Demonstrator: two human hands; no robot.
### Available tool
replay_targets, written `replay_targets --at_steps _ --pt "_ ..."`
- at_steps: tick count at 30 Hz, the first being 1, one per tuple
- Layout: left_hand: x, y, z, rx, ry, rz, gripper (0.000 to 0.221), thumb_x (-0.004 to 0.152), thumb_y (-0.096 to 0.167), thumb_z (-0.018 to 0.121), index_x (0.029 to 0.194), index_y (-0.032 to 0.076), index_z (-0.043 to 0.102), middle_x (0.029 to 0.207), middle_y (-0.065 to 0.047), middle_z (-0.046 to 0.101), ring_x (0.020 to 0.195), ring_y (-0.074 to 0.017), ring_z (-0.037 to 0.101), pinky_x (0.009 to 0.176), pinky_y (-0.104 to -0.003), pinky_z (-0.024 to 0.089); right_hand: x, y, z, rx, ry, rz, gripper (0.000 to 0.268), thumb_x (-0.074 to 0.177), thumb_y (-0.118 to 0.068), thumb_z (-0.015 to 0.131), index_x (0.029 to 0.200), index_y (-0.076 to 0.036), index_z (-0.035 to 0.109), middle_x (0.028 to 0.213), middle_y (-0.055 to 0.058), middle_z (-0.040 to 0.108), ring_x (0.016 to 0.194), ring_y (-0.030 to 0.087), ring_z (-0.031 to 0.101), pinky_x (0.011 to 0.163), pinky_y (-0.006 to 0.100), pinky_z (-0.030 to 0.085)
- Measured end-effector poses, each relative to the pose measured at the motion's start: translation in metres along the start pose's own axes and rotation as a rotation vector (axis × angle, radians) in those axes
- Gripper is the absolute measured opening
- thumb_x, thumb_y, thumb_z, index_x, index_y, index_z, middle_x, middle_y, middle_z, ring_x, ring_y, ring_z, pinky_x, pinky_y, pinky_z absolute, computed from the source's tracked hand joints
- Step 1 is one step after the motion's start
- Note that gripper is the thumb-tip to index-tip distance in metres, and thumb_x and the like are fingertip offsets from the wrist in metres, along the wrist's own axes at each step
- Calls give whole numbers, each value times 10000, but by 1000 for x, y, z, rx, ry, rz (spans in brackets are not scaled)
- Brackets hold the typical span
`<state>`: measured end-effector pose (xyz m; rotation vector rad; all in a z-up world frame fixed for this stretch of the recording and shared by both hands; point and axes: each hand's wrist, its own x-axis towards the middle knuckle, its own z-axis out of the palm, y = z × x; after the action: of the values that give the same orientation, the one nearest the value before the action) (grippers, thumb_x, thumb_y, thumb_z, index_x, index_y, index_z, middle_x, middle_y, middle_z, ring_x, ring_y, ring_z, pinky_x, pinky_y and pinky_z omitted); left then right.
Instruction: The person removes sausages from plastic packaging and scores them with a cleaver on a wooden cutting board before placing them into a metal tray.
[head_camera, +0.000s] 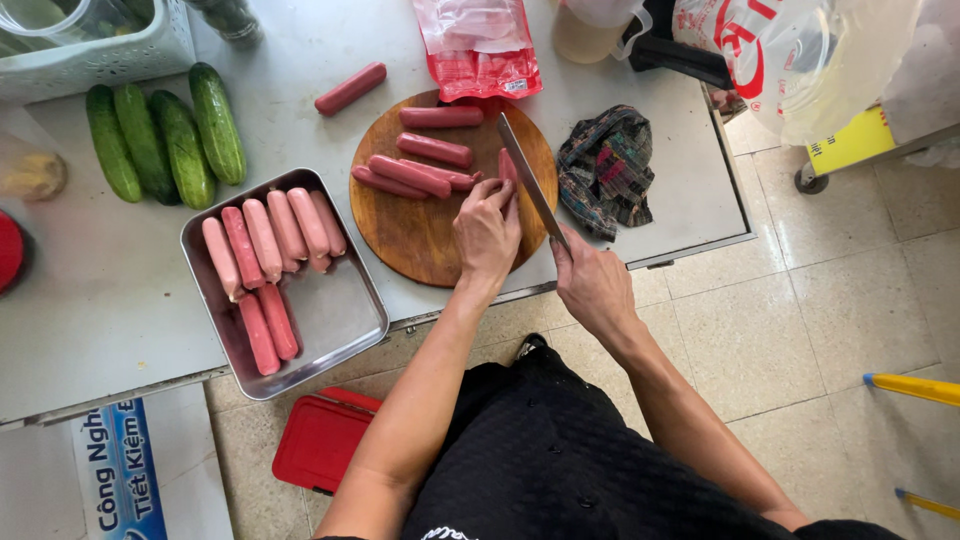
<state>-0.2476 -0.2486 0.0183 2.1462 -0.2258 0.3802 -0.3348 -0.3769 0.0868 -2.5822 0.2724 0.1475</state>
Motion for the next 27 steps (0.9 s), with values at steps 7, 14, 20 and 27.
replay_targets --at_steps 7,14,20,27 --pt "-6 5 -10 -20 -41 -39 179 926 103 679 1026 5 790 1040 -159 730 876 -349 723 785 -434 578 14 1 10 34 53 -93 388 1046 -268 487 1394 -133 595 619 212 640 506 393 620 535 507 487" --pt "-17 6 -11 -13 -62 -75 178 947 110 669 1021 -1 788 1006 -155 724 875 -331 718 794 -425 576 22 -2 9 83 55 -119 352 1055 -238 482 1351 -104 616 633 201 651 514 377 627 528 493 484" --pt "-21 8 -14 -51 -31 -51 176 936 90 670 1022 -13 783 1024 -159 729 914 -342 711 817 -433 563 10 -9 5 48 -35 -37 404 1038 -269 486 1418 -173 583 570 208 621 456 386 603 488 494 477" --pt "-31 6 -13 -42 -8 -6 162 908 58 682 1009 -31 773 1038 -163 733 935 -345 712 832 -425 568 15 4 16 82 93 -179 345 1075 -263 506 1380 -147 618 667 218 639 587 429 636 561 528 488"
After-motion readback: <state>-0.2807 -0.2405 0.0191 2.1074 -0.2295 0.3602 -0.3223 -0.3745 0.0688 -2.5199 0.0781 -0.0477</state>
